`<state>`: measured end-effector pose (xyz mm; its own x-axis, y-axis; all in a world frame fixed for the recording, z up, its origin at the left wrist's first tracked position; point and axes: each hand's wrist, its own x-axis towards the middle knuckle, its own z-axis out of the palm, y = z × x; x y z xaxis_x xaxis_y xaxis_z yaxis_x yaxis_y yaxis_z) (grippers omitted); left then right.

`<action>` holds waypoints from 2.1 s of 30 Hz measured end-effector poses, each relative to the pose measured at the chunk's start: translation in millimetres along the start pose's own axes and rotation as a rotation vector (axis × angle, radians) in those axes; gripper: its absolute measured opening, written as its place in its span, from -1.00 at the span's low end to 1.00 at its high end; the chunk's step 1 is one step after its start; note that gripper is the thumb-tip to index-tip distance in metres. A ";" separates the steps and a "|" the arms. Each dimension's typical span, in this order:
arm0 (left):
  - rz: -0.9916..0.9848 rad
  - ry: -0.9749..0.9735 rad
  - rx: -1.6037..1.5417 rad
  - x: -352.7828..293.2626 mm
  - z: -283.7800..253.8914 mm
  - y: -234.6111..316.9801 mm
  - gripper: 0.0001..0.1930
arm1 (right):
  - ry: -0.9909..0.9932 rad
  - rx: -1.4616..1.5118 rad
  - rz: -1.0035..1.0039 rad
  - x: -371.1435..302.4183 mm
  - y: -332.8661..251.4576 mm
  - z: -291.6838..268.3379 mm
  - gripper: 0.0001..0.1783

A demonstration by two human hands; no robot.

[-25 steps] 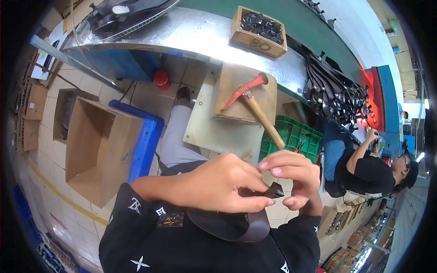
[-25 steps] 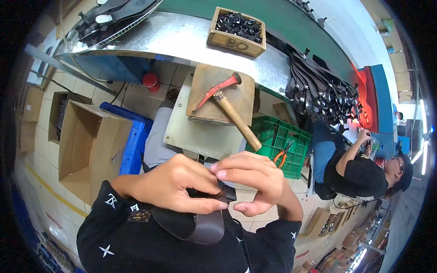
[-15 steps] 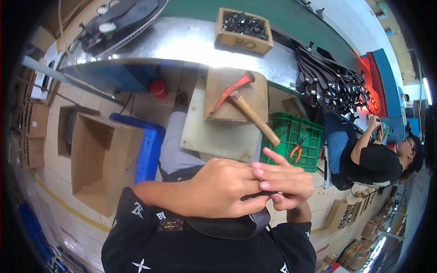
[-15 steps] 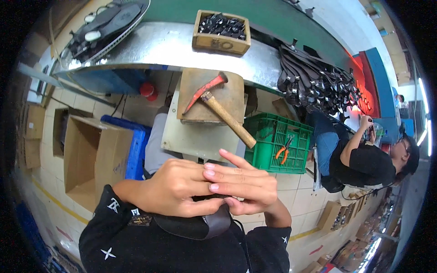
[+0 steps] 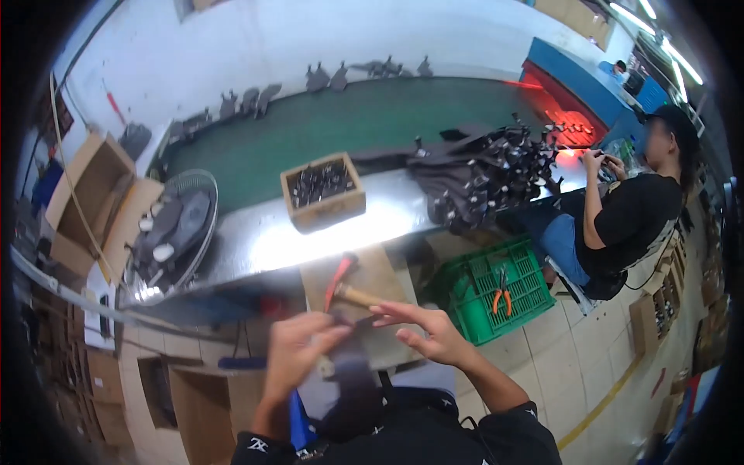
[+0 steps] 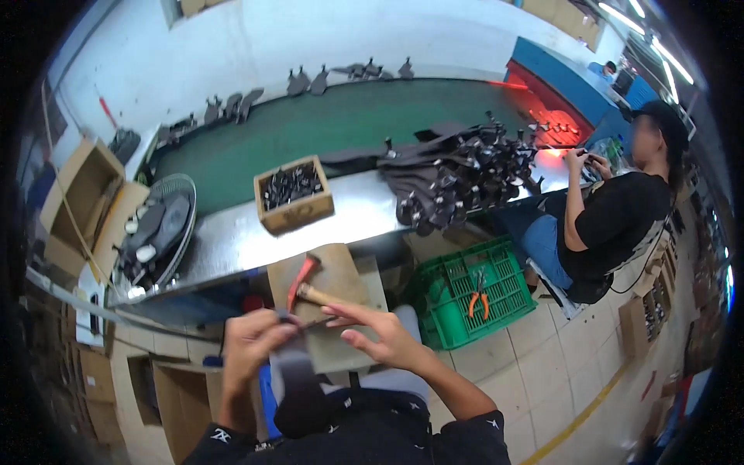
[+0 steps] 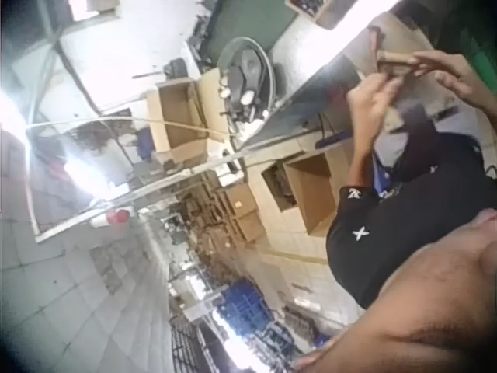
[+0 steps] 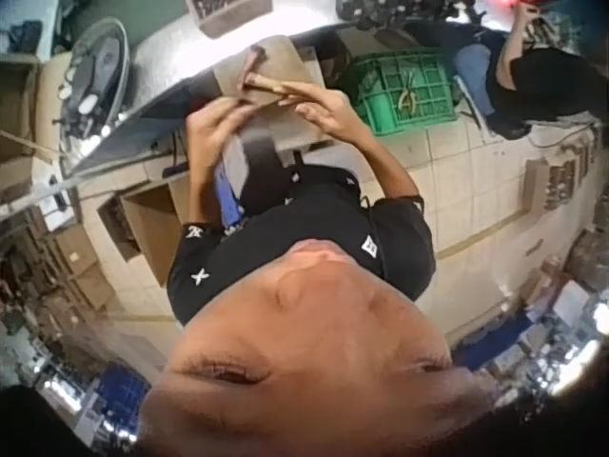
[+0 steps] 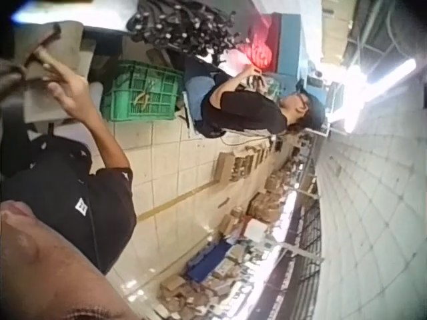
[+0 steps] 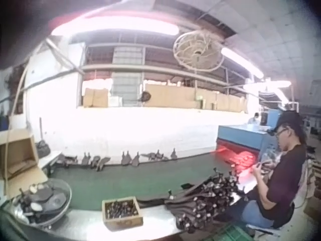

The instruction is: Manually assemble shoe components using a hammer and pins at a factory workbench.

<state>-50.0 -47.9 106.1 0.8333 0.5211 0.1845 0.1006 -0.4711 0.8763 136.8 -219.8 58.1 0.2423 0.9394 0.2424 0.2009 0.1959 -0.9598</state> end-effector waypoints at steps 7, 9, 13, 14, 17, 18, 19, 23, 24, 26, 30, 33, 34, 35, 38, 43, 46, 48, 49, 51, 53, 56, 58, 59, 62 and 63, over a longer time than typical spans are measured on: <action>0.169 1.038 0.054 46.3 -219.9 -68.4 -0.57 | 0.473 -0.391 -0.028 31.5 12.7 -105.8 -0.70; 0.140 1.225 0.147 45.8 -292.3 -123.7 -0.54 | 0.671 -0.456 -0.088 55.0 19.1 -158.5 -0.74; -0.105 1.260 0.637 9.9 -383.0 -229.9 -0.53 | 1.084 -1.051 -0.270 128.9 18.1 -306.7 -0.73; -0.216 1.198 0.811 -8.4 -397.5 -250.8 -0.53 | 1.102 -1.127 -0.309 153.9 19.0 -323.0 -0.74; -0.593 1.190 0.872 10.8 -305.5 -270.7 -0.51 | 0.839 -1.061 -0.163 212.4 15.0 -317.9 -0.71; -0.710 1.198 0.896 9.5 -279.0 -257.8 -0.49 | 0.688 -0.996 -0.094 234.2 20.6 -304.3 -0.69; -0.715 1.223 0.904 -0.1 -265.2 -251.2 -0.49 | 0.608 -1.029 0.025 261.3 30.6 -282.2 -0.67; -0.402 1.228 0.882 5.8 -207.9 -247.0 -0.50 | 0.286 -1.335 0.320 316.6 116.6 -255.1 -0.61; -0.497 1.123 0.804 30.0 -163.5 -200.2 -0.50 | 0.156 -1.383 0.449 318.9 132.2 -258.0 -0.59; -0.382 1.092 0.900 32.2 -127.7 -182.1 -0.49 | 0.214 -1.365 0.404 332.6 131.0 -234.5 -0.60; -0.081 0.874 0.922 29.6 -80.9 -108.6 -0.48 | 0.532 -1.249 -0.198 319.5 70.1 -170.3 -0.78; 0.164 0.679 0.668 48.7 -53.5 -51.4 -0.35 | 0.382 -1.353 -0.784 276.0 -27.6 -126.2 -0.81; 0.233 0.644 0.611 55.9 -43.7 -29.9 -0.30 | 0.268 -1.459 -0.955 259.1 -61.8 -105.4 -0.79; 0.286 0.621 0.542 66.5 -29.9 -6.7 -0.26 | 0.150 -1.575 -1.111 237.4 -90.5 -90.4 -0.77; 0.316 0.480 0.414 62.9 -22.1 25.3 -0.07 | -0.217 -1.006 -0.994 175.2 -132.1 -26.7 -0.76; 0.088 0.304 -0.588 18.9 -12.3 12.8 -0.35 | 0.154 -1.046 -0.570 92.0 -56.3 8.9 0.02; 0.017 0.320 -0.659 16.0 9.7 -10.5 -0.33 | 0.148 -1.127 -0.028 30.9 45.6 14.9 0.39; -0.013 0.342 -0.677 15.5 19.7 -22.4 -0.35 | 0.193 -1.076 0.159 -8.1 77.6 17.0 0.01; -0.047 0.372 -0.703 18.3 21.4 -27.3 -0.36 | 0.194 -1.065 0.246 -25.4 92.5 11.7 -0.14; -0.017 0.370 -0.663 28.4 26.2 -37.6 -0.41 | 0.339 -1.055 0.208 -53.7 92.9 4.1 -0.49; -0.013 0.374 -0.617 42.6 33.2 -44.1 -0.46 | 0.431 -0.891 0.164 -84.3 105.2 -11.0 -0.73; 0.004 0.408 0.566 71.0 54.5 -107.9 -0.39 | 0.541 -0.615 0.284 -138.1 106.7 -19.4 -0.85; -0.063 0.333 0.680 76.3 61.1 -138.0 -0.33 | 0.572 -0.561 0.395 -178.3 90.6 -12.2 -0.85; -0.022 0.383 0.689 82.4 57.9 -129.1 -0.33 | 0.585 -0.538 0.433 -197.7 90.9 -1.8 -0.85; 0.163 0.464 0.744 118.7 41.4 -106.2 -0.50 | 0.625 -0.257 0.309 -234.6 111.0 37.7 -0.90; 0.223 0.439 0.660 142.3 28.5 -109.5 -0.62 | 0.627 -0.252 0.317 -230.5 100.8 47.4 -0.90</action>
<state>73.1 57.6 23.7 0.5970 0.5324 0.6001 0.3708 -0.8465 0.3821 56.1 -403.3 -101.2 0.8057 0.5885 0.0672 0.2245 -0.1984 -0.9541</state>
